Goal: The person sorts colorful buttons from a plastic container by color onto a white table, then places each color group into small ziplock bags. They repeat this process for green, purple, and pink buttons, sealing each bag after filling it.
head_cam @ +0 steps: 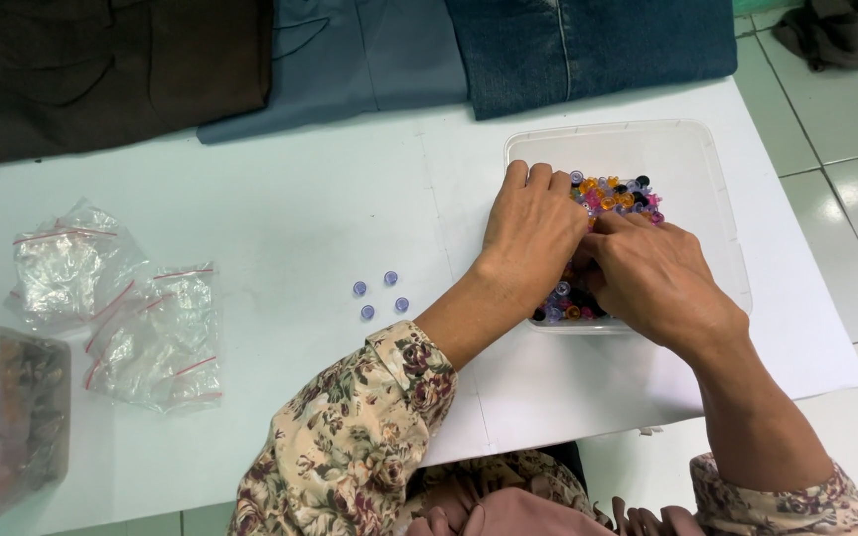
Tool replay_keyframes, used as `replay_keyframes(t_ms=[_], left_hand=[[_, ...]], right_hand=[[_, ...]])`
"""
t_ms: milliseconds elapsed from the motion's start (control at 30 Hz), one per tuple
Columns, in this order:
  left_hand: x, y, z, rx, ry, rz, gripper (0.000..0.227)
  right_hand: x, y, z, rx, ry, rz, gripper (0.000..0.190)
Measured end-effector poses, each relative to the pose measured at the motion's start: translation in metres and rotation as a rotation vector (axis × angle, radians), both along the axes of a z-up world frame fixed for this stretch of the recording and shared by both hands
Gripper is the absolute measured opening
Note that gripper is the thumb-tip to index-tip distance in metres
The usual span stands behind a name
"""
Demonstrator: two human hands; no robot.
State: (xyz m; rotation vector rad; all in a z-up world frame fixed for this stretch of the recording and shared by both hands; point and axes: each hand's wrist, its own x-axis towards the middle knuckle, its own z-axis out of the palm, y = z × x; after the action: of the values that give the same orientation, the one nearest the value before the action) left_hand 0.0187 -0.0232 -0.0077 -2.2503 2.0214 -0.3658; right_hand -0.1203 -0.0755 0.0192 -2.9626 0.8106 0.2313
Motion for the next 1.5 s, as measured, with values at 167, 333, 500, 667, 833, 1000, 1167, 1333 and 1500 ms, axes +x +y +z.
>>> replay_keyframes(t_ms=[167, 333, 500, 667, 833, 1000, 1167, 1333, 1500], left_hand=[[0.0, 0.003, -0.002, -0.107, -0.022, -0.012, 0.017], [0.001, 0.006, 0.001, -0.122, -0.014, -0.02, 0.02], [0.001, 0.007, 0.002, -0.185, -0.026, 0.003, 0.017], [0.002, 0.015, 0.012, -0.297, -0.043, 0.05, 0.019], [0.009, 0.03, 0.025, -0.35, -0.021, 0.081, 0.017], [0.018, 0.057, 0.044, -0.311, 0.062, 0.04, 0.019], [0.041, 0.096, 0.055, -0.41, 0.168, 0.01, 0.028], [0.075, 0.143, 0.055, -0.417, 0.322, -0.012, 0.013], [0.109, 0.178, 0.036, -0.351, 0.529, 0.121, 0.011]], right_hand=[[0.002, 0.002, 0.005, -0.008, 0.071, -0.071, 0.015], [-0.003, -0.005, -0.007, -0.133, 0.13, -0.117, 0.015], [0.001, -0.007, 0.001, -0.131, -0.045, -0.087, 0.036], [0.008, -0.015, -0.014, -0.177, -0.138, 0.033, 0.009], [0.013, -0.019, -0.025, -0.175, -0.111, 0.083, 0.027], [0.014, -0.01, -0.011, -0.169, -0.047, 0.059, 0.023], [0.012, -0.003, 0.004, -0.215, -0.137, 0.013, 0.025], [0.019, 0.029, 0.028, -0.299, -0.375, 0.132, 0.018], [0.061, 0.085, 0.047, -0.11, -0.701, 0.463, 0.015]])
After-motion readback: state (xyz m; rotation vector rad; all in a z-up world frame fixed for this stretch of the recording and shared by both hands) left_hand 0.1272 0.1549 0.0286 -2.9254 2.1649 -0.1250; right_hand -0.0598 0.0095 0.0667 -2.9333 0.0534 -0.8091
